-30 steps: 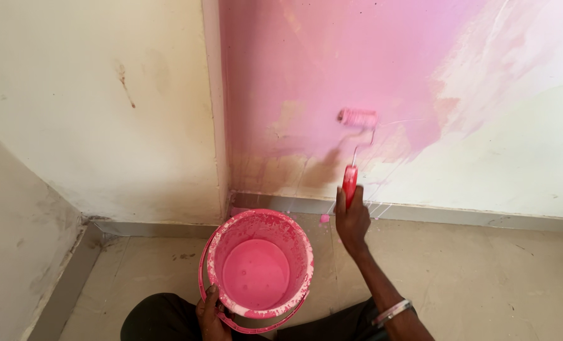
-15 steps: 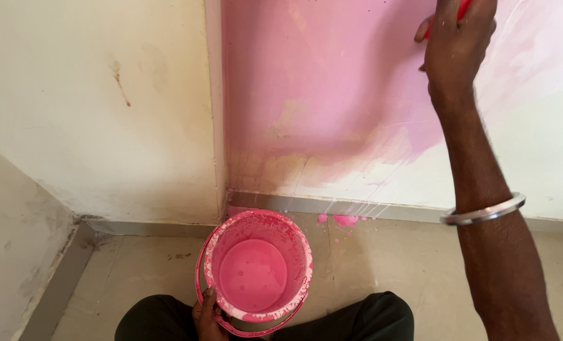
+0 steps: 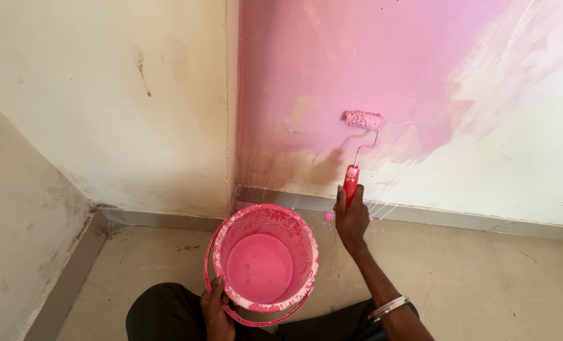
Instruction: The person sits on the floor in a corner holding a bucket of pink paint and uses a paint roller to apply pink paint to the lower section of the wall, repeatedly dipping the roller into the bucket and rolling paint onto the wall.
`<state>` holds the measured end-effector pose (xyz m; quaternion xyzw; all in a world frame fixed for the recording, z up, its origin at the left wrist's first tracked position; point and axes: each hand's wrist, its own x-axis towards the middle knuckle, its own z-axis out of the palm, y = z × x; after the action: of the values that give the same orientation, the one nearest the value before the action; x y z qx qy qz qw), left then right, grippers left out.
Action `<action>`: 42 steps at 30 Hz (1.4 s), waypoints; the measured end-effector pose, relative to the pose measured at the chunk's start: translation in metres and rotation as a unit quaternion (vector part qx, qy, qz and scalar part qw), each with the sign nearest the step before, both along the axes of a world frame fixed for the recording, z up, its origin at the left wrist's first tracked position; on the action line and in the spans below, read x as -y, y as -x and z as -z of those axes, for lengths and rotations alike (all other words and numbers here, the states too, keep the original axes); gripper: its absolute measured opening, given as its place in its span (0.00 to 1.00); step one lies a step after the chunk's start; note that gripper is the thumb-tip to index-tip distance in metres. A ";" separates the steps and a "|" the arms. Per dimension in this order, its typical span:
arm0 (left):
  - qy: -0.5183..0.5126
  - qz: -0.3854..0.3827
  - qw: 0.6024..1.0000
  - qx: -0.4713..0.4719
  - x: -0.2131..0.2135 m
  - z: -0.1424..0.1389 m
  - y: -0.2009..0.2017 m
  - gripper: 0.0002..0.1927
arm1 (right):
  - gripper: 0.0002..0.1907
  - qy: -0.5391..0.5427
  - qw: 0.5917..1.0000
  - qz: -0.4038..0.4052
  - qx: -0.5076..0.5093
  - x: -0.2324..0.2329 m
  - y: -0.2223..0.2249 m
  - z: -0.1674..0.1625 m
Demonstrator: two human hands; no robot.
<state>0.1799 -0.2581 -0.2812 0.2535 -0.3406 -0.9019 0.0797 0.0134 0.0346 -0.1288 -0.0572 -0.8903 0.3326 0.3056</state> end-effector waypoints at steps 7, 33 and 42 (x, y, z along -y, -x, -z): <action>0.004 -0.002 1.000 -0.008 -0.001 0.001 0.000 0.13 | 0.24 -0.076 0.979 -0.081 -0.173 -0.021 0.064 -0.155; -0.005 -0.002 1.000 0.009 0.000 -0.009 0.001 0.12 | 0.20 -0.351 0.928 0.024 -0.123 -0.015 0.028 -0.056; -0.011 -0.003 1.000 0.009 0.000 -0.005 0.005 0.11 | 0.16 -0.188 0.952 -0.081 -0.227 -0.026 0.128 -0.336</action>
<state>0.1751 -0.2580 -0.2760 0.2636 -0.3308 -0.9029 0.0761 -0.1150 0.0608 0.2072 0.1506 -0.8453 0.1873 0.4771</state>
